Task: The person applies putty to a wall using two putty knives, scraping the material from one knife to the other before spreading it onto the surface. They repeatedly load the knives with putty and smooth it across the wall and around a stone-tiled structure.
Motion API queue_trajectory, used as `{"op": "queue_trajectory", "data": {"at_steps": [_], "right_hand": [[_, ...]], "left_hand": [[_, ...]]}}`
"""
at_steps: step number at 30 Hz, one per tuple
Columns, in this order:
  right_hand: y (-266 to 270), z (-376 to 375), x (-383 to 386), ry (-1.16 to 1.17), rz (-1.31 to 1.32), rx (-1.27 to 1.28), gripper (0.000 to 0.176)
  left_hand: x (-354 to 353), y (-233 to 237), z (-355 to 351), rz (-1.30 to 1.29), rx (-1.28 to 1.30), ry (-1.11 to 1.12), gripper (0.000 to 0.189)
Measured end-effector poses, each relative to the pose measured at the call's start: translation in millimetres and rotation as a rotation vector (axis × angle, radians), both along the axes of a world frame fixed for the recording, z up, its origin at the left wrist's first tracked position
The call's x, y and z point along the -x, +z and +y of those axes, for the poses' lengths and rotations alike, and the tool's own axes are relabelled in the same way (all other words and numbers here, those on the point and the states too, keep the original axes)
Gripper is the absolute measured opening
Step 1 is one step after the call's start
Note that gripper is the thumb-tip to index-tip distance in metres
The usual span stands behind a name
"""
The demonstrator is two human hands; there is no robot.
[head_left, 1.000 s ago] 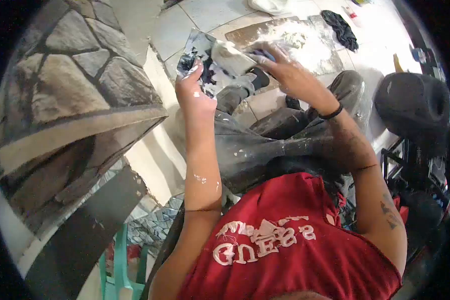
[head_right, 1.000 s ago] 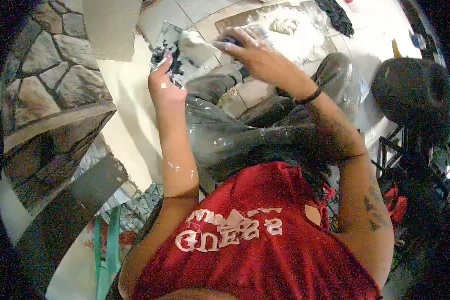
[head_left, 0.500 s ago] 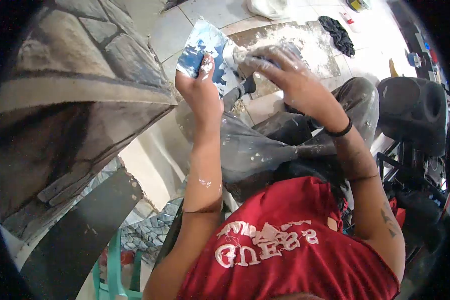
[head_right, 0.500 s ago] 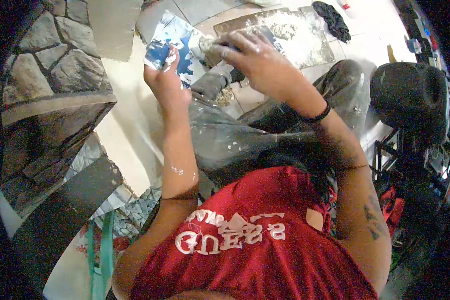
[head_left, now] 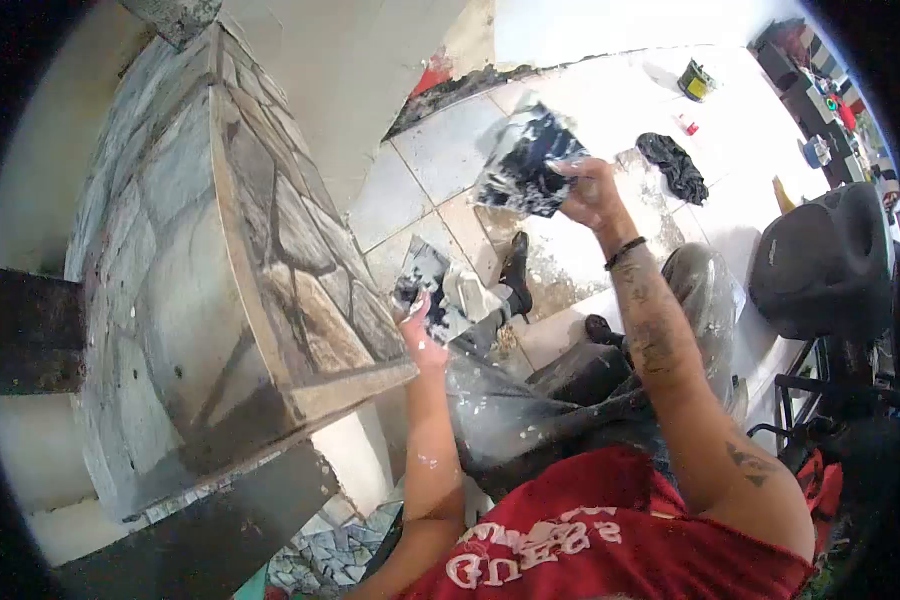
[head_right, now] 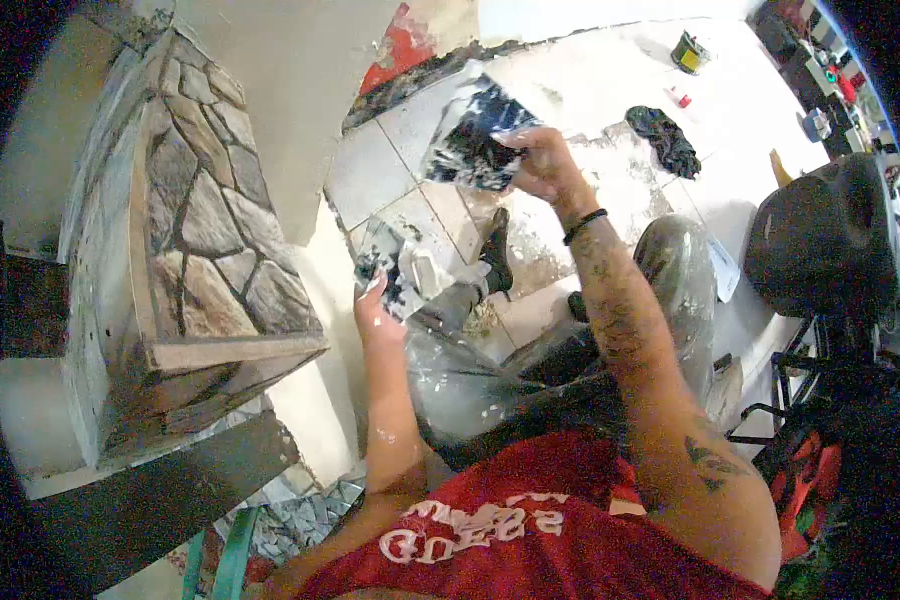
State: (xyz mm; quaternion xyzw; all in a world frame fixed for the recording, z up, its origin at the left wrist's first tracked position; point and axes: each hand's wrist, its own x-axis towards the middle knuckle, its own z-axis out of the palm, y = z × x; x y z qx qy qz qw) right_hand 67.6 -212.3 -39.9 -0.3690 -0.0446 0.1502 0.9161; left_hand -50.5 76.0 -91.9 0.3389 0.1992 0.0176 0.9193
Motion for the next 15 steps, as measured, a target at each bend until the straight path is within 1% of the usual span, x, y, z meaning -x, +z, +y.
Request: {"op": "queue_trajectory", "data": {"at_steps": [1,2,3,4,6,7,9,10,13,14,15], "right_hand": [[33.3,16.9,2.6,-0.003,0.057,0.121,0.022],[36.8,24.2,-2.6,-0.046,0.038,0.148,0.022],[48.6,41.1,-5.5,-0.135,0.019,0.133,0.027],[60.8,58.1,-8.4,-0.223,-0.003,0.121,0.037],[79.9,82.6,-14.9,-0.341,-0.185,0.402,0.047],[83.8,92.2,-18.2,-0.399,-0.278,0.544,0.052],[77.3,106.9,-47.6,-0.737,-0.734,1.031,0.054],[81.4,115.3,-55.7,-0.904,-0.971,1.270,0.056],[89.4,131.7,-62.7,-0.980,-0.899,1.214,0.048],[84.4,134.6,-70.3,-1.050,-0.942,1.247,0.047],[78.9,139.4,-74.5,-1.065,-0.946,1.271,0.047]], "left_hand": [[2.0,11.1,0.8,0.026,-0.074,-0.009,0.043],[2.5,13.5,0.2,0.028,-0.023,-0.023,0.042],[0.9,13.1,2.2,0.025,0.029,-0.034,0.041],[-0.9,9.7,4.7,0.042,0.049,-0.029,0.041],[-2.1,-2.6,7.5,0.085,0.087,-0.026,0.039],[-3.3,-6.9,6.8,0.080,0.047,-0.023,0.039],[-5.6,-14.7,6.0,0.074,-0.034,-0.016,0.038],[-9.3,-13.6,7.4,0.066,0.034,-0.045,0.040],[-7.3,-5.1,8.8,0.070,0.022,-0.097,0.041],[-6.8,-1.2,8.5,0.074,0.017,-0.091,0.041],[-5.9,1.1,8.8,0.078,0.014,-0.084,0.040]]}}
